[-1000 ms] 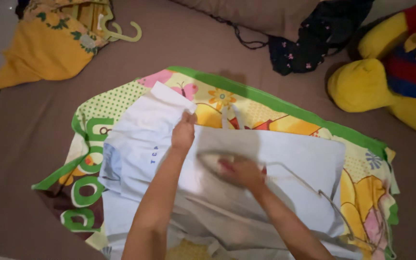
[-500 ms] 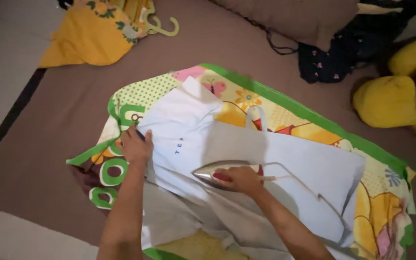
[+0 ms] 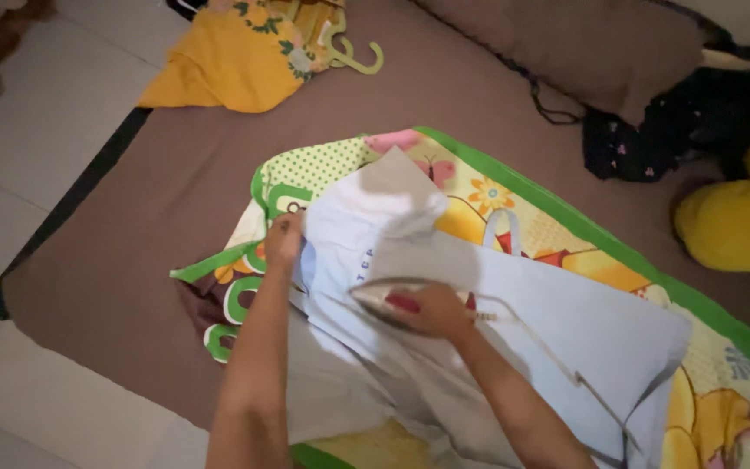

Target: The person irons a light blue shirt on a Winnie the Pooh themed mat, smoothing the fabric with a steam iron. After ironing, the person places the shirt on a hanger and then picks up a dark garment from a pile on the floor.

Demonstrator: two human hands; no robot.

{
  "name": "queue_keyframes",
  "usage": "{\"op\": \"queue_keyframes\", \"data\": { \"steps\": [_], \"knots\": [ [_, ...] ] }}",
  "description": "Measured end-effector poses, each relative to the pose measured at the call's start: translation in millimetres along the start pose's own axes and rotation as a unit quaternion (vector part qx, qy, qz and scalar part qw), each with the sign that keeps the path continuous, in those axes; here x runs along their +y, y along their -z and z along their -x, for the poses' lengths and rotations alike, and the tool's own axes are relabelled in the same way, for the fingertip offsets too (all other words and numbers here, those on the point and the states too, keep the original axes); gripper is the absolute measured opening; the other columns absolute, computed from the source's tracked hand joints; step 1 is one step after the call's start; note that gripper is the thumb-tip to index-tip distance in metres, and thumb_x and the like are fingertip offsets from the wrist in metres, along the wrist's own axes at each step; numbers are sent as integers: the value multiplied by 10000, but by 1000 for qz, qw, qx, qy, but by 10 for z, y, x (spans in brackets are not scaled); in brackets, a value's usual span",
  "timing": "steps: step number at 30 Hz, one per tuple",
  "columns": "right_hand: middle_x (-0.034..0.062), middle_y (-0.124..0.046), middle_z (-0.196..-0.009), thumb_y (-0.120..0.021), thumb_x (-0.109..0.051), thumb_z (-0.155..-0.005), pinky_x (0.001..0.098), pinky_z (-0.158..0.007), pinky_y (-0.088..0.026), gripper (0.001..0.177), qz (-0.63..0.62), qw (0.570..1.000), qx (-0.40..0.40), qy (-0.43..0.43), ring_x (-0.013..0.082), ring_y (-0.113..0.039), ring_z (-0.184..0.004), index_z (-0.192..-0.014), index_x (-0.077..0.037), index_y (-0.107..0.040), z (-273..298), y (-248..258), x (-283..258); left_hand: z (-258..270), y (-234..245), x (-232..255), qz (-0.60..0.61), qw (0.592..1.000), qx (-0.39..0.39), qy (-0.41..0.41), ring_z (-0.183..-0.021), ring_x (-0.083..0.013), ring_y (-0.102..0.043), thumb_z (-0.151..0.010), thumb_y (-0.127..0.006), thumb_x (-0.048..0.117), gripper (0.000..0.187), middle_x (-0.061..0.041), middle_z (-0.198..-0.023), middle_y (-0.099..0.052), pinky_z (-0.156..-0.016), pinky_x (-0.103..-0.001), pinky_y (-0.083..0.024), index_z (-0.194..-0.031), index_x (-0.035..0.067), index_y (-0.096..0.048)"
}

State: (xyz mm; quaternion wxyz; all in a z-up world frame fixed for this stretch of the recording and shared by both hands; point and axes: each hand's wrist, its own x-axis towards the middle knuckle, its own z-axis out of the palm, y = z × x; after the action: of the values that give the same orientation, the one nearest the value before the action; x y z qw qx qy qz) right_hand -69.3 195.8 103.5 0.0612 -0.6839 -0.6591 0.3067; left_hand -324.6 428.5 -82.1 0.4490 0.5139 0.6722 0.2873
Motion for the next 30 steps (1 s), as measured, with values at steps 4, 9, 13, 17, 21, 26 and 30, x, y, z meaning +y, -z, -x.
{"op": "queue_keyframes", "data": {
  "steps": [4, 9, 13, 17, 21, 26, 30],
  "knots": [
    [115, -758, -901, -651, -533, -895, 470, -792, -555, 382, 27, 1000, 12, -2, 337, -715, -859, -1197, -312, -730, -76, -174, -131, 65, -57, 526, -188, 980, -51, -38, -1017, -379, -667, -800, -768, 637, 626, -192, -1094, -716, -878, -460, -506, -1110, 95, -741],
    [146, -746, -929, -672, -511, -870, 504, -719, -546, 430, -6, 982, 150, -111, 389, -700, -822, -1261, -333, -687, -419, -170, -112, 166, -140, 672, -166, 973, 48, -155, -955, -379, -703, -963, -619, 472, 364, -138, -1068, -765, -900, -498, -520, -1054, 154, -769],
    [137, -757, -938, -660, -509, -891, 497, -754, -551, 408, -24, 974, 150, -166, 375, -708, -874, -1268, -352, -674, -724, -99, -89, 198, 5, 710, -135, 985, 24, -101, -946, -400, -685, -1012, -617, 416, 291, -154, -1041, -751, -812, -520, -537, -1063, 170, -762],
    [153, -750, -940, -695, -525, -840, 493, -758, -561, 470, 2, 990, 101, -99, 384, -711, -848, -1280, -360, -668, -758, -162, -259, 176, 391, 659, -250, 960, -82, -93, -901, -404, -676, -865, -764, 447, 337, -184, -956, -729, -758, -526, -526, -1050, 168, -728],
    [137, -757, -939, -674, -489, -875, 493, -748, -561, 427, 17, 983, 158, -96, 372, -717, -852, -1267, -320, -672, -886, -252, -344, 157, 368, 493, -245, 964, -83, -69, -900, -356, -716, -875, -761, 414, 300, -147, -950, -755, -785, -487, -555, -988, 138, -733],
    [130, -752, -943, -660, -486, -915, 502, -758, -550, 418, 56, 968, 206, -129, 364, -716, -869, -1282, -284, -655, -1331, -244, -255, 220, 297, 444, -214, 974, -46, -57, -890, -356, -710, -887, -769, 378, 264, -129, -940, -748, -767, -478, -553, -989, 137, -741],
    [137, -753, -1004, -666, -494, -904, 497, -800, -549, 427, 2, 976, 162, -143, 374, -705, -922, -1288, -307, -663, -1169, -171, -388, 306, 322, 554, -209, 976, -26, -58, -901, -350, -707, -874, -768, 347, 237, -103, -939, -747, -768, -481, -548, -992, 145, -730]
  ]
}}
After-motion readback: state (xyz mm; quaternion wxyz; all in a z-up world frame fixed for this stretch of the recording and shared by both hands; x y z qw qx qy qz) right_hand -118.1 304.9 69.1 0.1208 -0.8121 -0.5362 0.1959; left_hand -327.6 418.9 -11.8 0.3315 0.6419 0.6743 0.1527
